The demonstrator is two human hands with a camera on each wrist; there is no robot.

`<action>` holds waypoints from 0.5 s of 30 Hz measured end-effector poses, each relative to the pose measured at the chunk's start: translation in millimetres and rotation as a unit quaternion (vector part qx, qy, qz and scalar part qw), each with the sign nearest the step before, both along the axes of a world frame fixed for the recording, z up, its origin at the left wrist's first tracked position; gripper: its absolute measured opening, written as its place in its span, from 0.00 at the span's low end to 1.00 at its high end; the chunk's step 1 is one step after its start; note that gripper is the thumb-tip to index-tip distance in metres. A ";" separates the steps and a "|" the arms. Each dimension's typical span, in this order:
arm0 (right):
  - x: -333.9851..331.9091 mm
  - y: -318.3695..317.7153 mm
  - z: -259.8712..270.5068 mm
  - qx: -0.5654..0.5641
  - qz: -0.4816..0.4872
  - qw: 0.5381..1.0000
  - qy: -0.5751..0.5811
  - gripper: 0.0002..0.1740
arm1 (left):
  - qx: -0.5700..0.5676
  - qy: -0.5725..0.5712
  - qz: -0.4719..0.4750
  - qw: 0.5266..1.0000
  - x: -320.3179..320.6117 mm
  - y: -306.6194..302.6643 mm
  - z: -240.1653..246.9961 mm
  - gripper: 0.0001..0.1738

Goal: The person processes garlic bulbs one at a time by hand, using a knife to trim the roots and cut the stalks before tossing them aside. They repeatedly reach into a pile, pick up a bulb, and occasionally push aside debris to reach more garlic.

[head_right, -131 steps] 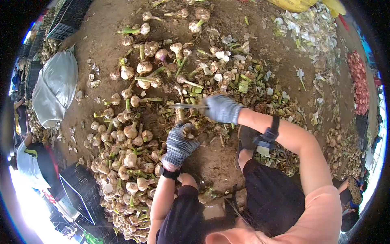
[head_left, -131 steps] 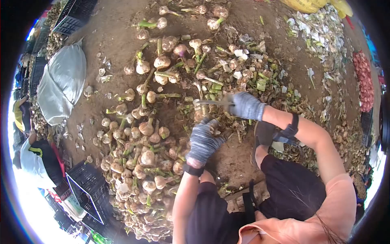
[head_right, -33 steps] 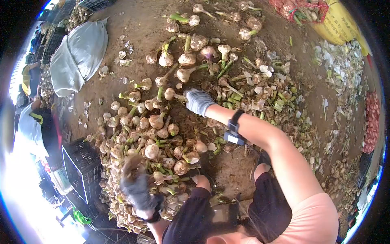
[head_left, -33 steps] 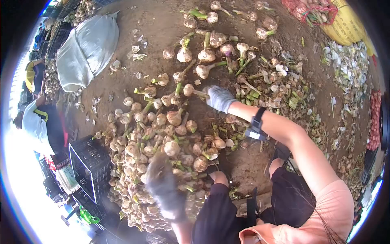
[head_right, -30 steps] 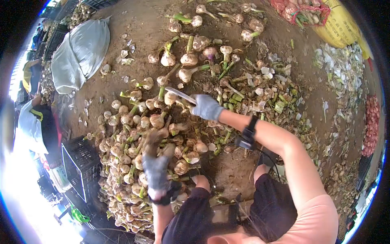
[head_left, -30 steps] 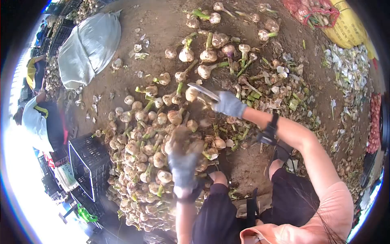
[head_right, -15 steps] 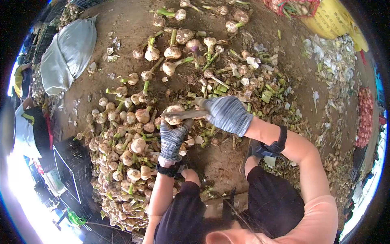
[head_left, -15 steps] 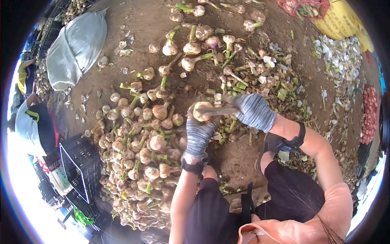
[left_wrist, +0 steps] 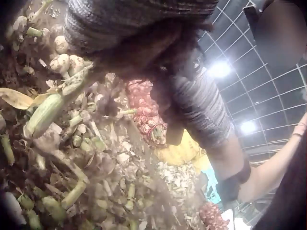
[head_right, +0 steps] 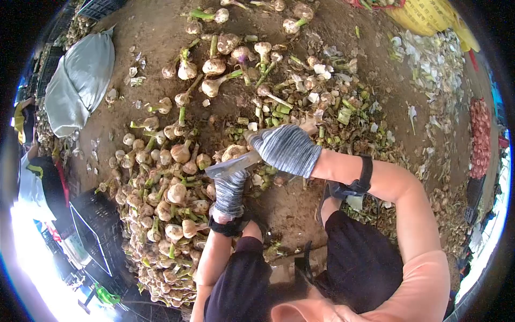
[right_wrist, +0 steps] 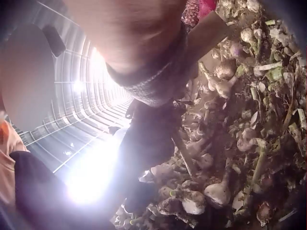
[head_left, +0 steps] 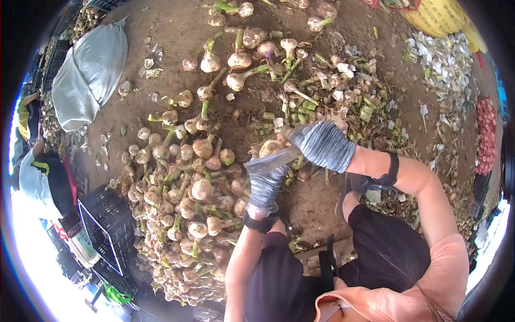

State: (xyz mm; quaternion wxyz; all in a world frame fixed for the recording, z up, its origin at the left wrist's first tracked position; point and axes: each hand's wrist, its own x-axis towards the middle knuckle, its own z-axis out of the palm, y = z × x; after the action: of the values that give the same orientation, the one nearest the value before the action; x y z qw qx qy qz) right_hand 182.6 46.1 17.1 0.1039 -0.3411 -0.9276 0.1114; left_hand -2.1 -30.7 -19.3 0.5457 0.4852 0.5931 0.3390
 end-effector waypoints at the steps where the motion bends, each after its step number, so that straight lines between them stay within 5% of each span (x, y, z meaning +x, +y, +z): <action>1: 0.8 2.0 2.4 -0.006 -0.004 1.000 0.008 0.12 | 0.024 0.023 0.004 0.999 2.6 2.1 0.4 0.14; 4: 9.1 2.7 -16.6 -0.032 -0.015 0.999 0.026 0.15 | -0.041 0.052 -0.018 0.998 5.9 2.1 -27.1 0.12; 5: 18.5 0.5 -25.0 -0.017 -0.033 0.999 -0.028 0.15 | -0.009 -0.074 -0.020 0.997 16.3 27.3 31.7 0.10; 6: 30.4 -0.1 -31.4 0.001 -0.051 0.995 -0.080 0.16 | -0.028 -0.172 0.051 0.983 27.3 21.7 31.9 0.14; 8: 41.0 -2.8 -26.6 -0.127 -0.083 0.988 -0.042 0.16 | -0.035 -0.154 0.051 0.986 30.4 3.5 -2.3 0.18; 10: 39.3 -7.5 -21.5 -0.099 -0.062 0.985 -0.129 0.17 | -0.081 -0.213 0.013 0.974 31.0 18.6 17.3 0.16; 13: 47.9 -3.5 -33.8 -0.090 -0.054 0.994 0.034 0.16 | -0.052 -0.148 0.000 0.988 34.2 21.8 39.4 0.17; 15: 71.7 15.5 -43.8 -0.188 -0.166 0.956 -0.153 0.13 | -0.089 -0.278 0.068 0.954 29.7 -1.1 7.7 0.24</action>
State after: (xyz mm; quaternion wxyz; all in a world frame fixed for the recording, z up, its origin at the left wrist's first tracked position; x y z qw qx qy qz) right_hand 254.3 61.6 -26.7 -0.0881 -0.5163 -0.8251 0.2120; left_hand 27.6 -31.8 -11.6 0.7056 0.2797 0.4774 0.4427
